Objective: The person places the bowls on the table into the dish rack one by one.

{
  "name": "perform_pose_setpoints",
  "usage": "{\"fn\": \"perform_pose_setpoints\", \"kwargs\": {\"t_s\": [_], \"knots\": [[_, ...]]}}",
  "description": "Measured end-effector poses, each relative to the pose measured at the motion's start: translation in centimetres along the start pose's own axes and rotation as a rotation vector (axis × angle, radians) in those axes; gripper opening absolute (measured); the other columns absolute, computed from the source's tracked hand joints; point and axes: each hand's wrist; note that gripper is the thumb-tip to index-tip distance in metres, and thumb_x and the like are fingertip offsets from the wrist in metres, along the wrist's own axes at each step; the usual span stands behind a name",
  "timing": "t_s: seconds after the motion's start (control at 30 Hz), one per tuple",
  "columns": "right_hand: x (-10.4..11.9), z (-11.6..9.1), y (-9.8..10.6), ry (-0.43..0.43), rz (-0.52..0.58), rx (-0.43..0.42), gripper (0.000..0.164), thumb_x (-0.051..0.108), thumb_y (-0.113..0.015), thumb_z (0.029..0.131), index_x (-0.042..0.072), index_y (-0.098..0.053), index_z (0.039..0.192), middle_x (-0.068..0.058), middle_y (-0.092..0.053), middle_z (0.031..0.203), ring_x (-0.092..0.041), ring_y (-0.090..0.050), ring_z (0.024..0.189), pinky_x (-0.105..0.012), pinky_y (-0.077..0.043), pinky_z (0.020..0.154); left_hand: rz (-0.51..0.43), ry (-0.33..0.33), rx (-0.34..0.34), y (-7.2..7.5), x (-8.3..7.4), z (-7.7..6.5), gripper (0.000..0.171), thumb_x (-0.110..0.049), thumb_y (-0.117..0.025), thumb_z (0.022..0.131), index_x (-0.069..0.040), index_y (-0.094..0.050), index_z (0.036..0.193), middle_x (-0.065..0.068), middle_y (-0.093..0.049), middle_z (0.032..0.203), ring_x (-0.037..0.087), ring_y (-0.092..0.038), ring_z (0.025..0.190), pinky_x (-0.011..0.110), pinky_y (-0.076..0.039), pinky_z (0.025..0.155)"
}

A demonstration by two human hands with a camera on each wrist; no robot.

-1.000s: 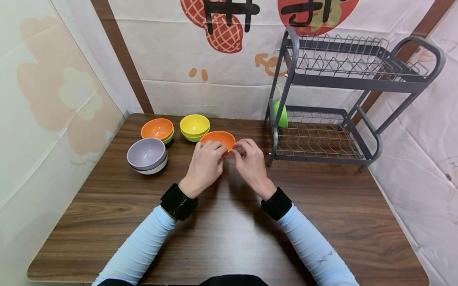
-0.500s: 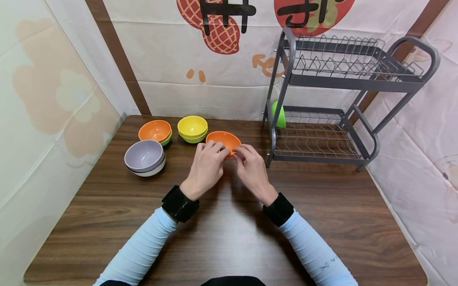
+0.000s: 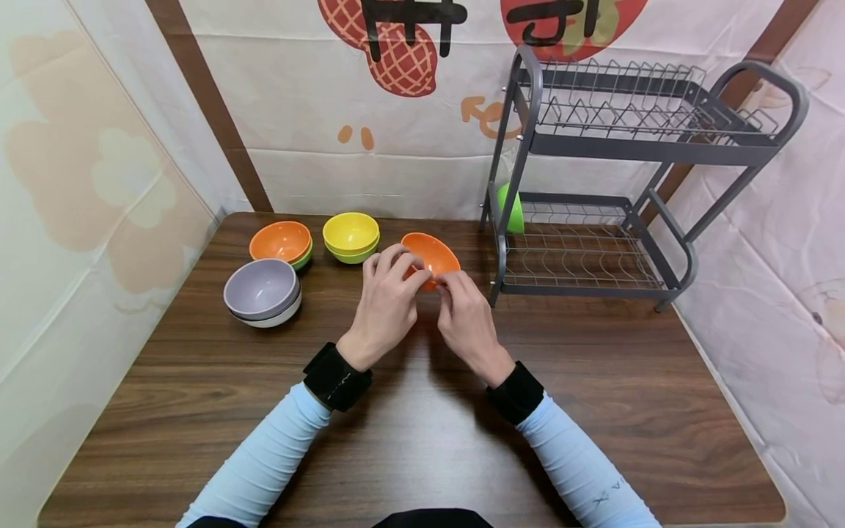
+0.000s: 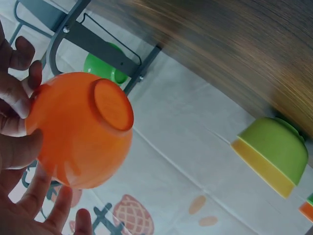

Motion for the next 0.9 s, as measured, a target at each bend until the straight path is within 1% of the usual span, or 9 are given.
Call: {"fn": "perform_pose_setpoints", "kwargs": {"t_s": [0.07, 0.17, 0.3, 0.4, 0.47, 0.6, 0.73, 0.83, 0.9], "knots": [[0.0, 0.0, 0.2, 0.008, -0.003, -0.028, 0.013, 0.007, -0.052, 0.096, 0.005, -0.058, 0.108, -0.006, -0.056, 0.101, -0.016, -0.056, 0.088, -0.03, -0.048, 0.073, -0.017, -0.013, -0.023, 0.0, -0.2, 0.2, 0.027, 0.006, -0.055, 0.08, -0.011, -0.07, 0.096, 0.008, -0.055, 0.107, 0.032, -0.04, 0.121, 0.05, -0.028, 0.091], [0.0, 0.0, 0.5, 0.005, -0.008, -0.057, 0.013, 0.008, -0.051, 0.097, 0.004, -0.057, 0.108, -0.008, -0.055, 0.099, -0.016, -0.055, 0.083, -0.03, -0.048, 0.069, -0.039, -0.025, -0.031, 0.0, -0.4, 0.6, 0.032, 0.006, -0.053, 0.079, -0.011, -0.07, 0.1, 0.011, -0.053, 0.116, 0.032, -0.037, 0.126, 0.05, -0.028, 0.092], [0.0, -0.1, 0.7, -0.031, 0.004, -0.09, 0.014, 0.01, -0.048, 0.099, 0.002, -0.055, 0.109, -0.008, -0.052, 0.096, -0.016, -0.052, 0.078, -0.029, -0.046, 0.066, -0.082, 0.0, -0.038, -0.1, -0.7, 1.0, 0.032, -0.002, -0.059, 0.083, -0.011, -0.067, 0.113, 0.013, -0.046, 0.133, 0.031, -0.031, 0.131, 0.051, -0.027, 0.097], [-0.1, -0.3, 0.8, -0.069, 0.048, -0.135, 0.015, 0.01, -0.045, 0.099, 0.001, -0.054, 0.109, -0.008, -0.051, 0.094, -0.016, -0.05, 0.075, -0.029, -0.045, 0.063, -0.128, 0.048, -0.071, -0.4, -0.9, 1.2, 0.038, -0.017, -0.063, 0.088, -0.011, -0.059, 0.126, 0.013, -0.041, 0.14, 0.031, -0.029, 0.133, 0.052, -0.028, 0.098], [-0.3, -0.5, 1.1, -0.098, 0.088, -0.179, 0.015, 0.01, -0.045, 0.099, 0.001, -0.053, 0.109, -0.008, -0.05, 0.093, -0.016, -0.048, 0.074, -0.028, -0.043, 0.062, -0.154, 0.089, -0.101, -0.9, -1.0, 1.3, 0.045, -0.024, -0.06, 0.091, -0.011, -0.053, 0.133, 0.012, -0.041, 0.141, 0.03, -0.03, 0.133, 0.051, -0.03, 0.098], [-0.5, -0.9, 2.0, -0.139, 0.171, -0.287, 0.014, 0.01, -0.046, 0.099, 0.0, -0.052, 0.108, -0.009, -0.049, 0.093, -0.017, -0.047, 0.074, -0.028, -0.041, 0.063, -0.19, 0.167, -0.147, -2.1, -1.3, 1.5, 0.047, -0.028, -0.05, 0.096, -0.011, -0.047, 0.139, 0.009, -0.045, 0.138, 0.028, -0.036, 0.13, 0.049, -0.033, 0.095], [-0.6, -1.1, 3.3, -0.159, 0.238, -0.377, 0.013, 0.008, -0.046, 0.099, -0.001, -0.052, 0.108, -0.009, -0.049, 0.091, -0.017, -0.045, 0.071, -0.028, -0.037, 0.06, -0.235, 0.198, -0.13, -3.1, -1.5, 1.7, 0.046, -0.033, -0.041, 0.099, -0.011, -0.048, 0.139, 0.007, -0.048, 0.137, 0.026, -0.038, 0.129, 0.048, -0.034, 0.094], [-0.5, -1.0, 4.6, -0.172, 0.274, -0.422, 0.013, 0.005, -0.046, 0.099, -0.002, -0.052, 0.108, -0.01, -0.049, 0.09, -0.017, -0.044, 0.067, -0.027, -0.035, 0.058, -0.26, 0.196, -0.091, -3.9, -1.7, 2.0, 0.049, -0.038, -0.036, 0.1, -0.011, -0.048, 0.139, 0.005, -0.047, 0.139, 0.025, -0.038, 0.13, 0.05, -0.033, 0.094], [-0.5, -0.9, 5.6, -0.175, 0.289, -0.455, 0.013, 0.002, -0.046, 0.098, -0.004, -0.052, 0.107, -0.013, -0.049, 0.089, -0.018, -0.042, 0.065, -0.027, -0.034, 0.057, -0.257, 0.187, -0.06, -4.5, -2.0, 2.4, 0.049, -0.038, -0.034, 0.099, -0.012, -0.048, 0.139, 0.004, -0.046, 0.14, 0.024, -0.037, 0.13, 0.05, -0.033, 0.094]]}}
Point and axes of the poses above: each hand's wrist, its own z-axis towards the middle knuckle, its own y-axis out of the back of the hand, x = y × z
